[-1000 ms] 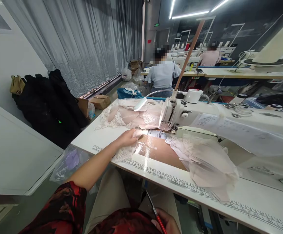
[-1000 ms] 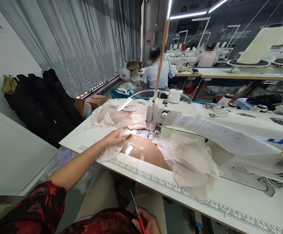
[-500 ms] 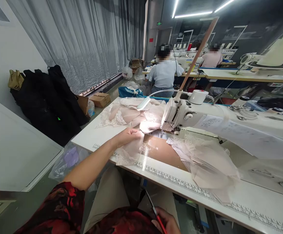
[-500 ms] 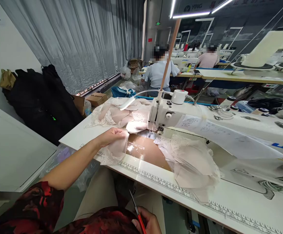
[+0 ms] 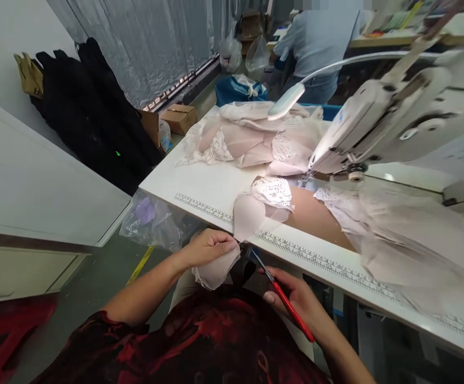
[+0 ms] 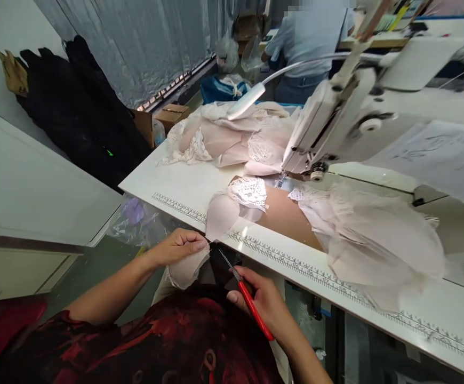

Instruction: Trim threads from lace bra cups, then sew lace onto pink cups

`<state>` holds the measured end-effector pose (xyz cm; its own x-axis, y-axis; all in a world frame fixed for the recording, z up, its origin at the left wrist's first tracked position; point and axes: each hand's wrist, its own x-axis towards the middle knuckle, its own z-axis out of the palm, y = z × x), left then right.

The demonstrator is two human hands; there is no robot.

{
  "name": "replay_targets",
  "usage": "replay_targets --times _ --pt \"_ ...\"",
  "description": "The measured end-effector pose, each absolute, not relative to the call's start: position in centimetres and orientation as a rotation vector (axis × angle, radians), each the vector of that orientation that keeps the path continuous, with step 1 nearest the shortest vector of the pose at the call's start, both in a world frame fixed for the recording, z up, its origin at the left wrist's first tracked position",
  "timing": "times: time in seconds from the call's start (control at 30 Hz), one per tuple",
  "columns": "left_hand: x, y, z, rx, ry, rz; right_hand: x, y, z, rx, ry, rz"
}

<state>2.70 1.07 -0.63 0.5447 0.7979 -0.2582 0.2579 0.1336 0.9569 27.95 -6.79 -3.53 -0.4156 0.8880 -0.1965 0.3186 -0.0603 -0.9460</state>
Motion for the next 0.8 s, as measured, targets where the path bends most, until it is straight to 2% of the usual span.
replay_targets --times 0.4,0.8 --pt "0.4 -1.5 -2.9 1.253 1.051 0.713 24.5 -6.2 -3.7 -1.255 -1.853 1.633" --pt "1.2 -2.7 -3.7 1.203 1.089 0.810 23.2 -5.0 -3.4 -1.283 -2.041 1.390"
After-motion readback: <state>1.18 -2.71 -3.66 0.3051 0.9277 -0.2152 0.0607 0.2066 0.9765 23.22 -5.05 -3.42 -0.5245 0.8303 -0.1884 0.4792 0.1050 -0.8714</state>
